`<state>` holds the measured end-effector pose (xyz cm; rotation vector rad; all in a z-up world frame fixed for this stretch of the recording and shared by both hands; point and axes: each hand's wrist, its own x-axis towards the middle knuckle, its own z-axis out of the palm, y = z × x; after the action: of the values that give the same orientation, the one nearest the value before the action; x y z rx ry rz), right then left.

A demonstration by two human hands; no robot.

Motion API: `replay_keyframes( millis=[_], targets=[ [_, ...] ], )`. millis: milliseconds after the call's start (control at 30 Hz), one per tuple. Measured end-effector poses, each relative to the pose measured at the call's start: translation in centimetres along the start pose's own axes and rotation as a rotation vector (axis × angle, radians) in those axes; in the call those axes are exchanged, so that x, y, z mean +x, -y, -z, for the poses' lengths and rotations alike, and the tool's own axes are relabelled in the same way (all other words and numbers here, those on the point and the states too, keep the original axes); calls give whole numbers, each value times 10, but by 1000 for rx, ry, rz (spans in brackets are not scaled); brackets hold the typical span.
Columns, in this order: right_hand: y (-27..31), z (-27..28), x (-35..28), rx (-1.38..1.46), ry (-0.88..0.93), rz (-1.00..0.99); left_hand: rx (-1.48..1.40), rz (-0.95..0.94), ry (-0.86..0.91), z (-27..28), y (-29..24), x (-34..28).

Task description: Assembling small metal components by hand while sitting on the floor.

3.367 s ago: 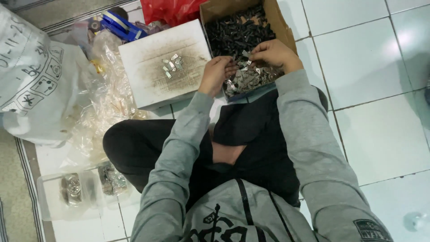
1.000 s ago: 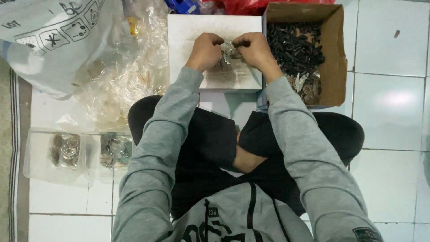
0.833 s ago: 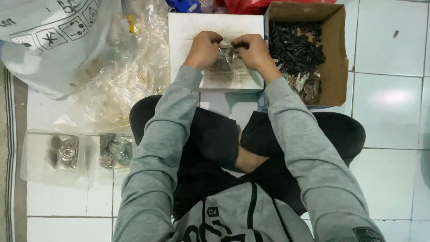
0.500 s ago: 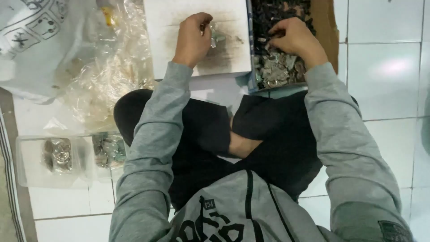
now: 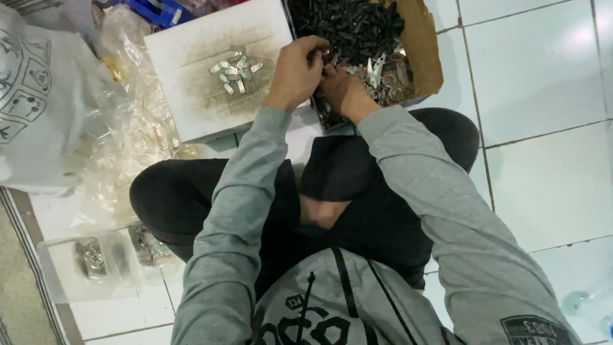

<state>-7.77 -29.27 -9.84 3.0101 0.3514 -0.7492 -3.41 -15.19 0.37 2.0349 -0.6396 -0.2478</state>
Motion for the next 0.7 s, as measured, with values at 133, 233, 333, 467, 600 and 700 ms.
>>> replay_keyframes(
  millis=[133,233,333,467,600,700],
  targets=[
    [-19,-33,29,4,4,6,48,17,36,-13,9,5],
    [-33,-48,35,-17,-27,59,43,39,96,-23,10,5],
    [-45,-2,5,283,-67,-22,42,49,88,-35,17,12],
    [-67,63,-47,736,22,-226,12,300,253,-35,-5,16],
    [-81,88,-72,892,19,-180,-177,535,443,-38,-15,22],
    [-84,81,-67,858,38,-170,-532,658,326,-51,-10,22]
  ],
)
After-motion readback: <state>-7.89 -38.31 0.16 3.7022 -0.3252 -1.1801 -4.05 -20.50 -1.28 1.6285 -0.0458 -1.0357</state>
